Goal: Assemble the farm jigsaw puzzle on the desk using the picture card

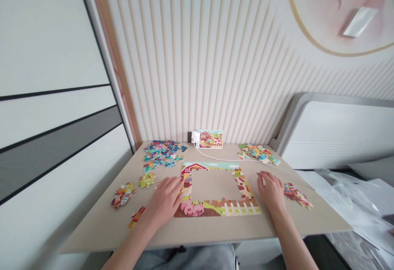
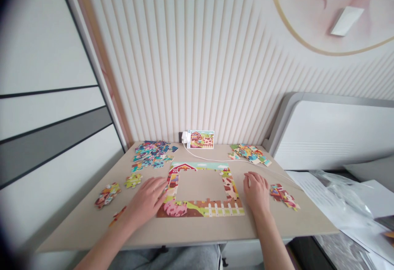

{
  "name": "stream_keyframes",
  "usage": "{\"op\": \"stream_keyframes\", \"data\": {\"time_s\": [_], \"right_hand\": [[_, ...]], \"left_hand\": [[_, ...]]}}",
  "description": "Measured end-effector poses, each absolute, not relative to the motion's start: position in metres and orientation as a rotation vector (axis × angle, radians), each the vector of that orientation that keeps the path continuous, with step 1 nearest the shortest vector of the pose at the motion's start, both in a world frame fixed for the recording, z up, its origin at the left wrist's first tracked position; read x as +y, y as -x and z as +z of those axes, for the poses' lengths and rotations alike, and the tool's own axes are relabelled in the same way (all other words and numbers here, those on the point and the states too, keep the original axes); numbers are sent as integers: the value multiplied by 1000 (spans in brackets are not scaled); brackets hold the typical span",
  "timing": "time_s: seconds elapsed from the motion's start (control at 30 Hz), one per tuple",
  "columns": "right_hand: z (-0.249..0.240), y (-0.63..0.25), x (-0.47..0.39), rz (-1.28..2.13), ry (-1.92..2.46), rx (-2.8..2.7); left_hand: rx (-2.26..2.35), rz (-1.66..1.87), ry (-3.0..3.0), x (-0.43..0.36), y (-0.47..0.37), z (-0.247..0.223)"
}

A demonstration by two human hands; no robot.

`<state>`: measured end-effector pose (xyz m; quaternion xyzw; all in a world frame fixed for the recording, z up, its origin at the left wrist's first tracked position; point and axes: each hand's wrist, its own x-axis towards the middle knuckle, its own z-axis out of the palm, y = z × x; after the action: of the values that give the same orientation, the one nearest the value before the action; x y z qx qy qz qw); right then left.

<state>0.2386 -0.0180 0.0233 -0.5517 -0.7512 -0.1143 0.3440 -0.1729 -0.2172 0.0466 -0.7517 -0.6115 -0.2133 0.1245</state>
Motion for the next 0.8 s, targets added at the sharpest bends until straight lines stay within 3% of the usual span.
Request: {"op": "stream_keyframes", "data": {"time_s": [0.23, 0.8], "right_hand": [[9, -308, -30, -173, 1506, -1937], [-19, -323, -14, -55, 1395, -2243]], "left_hand": [[-1848, -739, 2206, -275, 154, 19], [-1969, -889, 2117, -296, 145, 48]]}}
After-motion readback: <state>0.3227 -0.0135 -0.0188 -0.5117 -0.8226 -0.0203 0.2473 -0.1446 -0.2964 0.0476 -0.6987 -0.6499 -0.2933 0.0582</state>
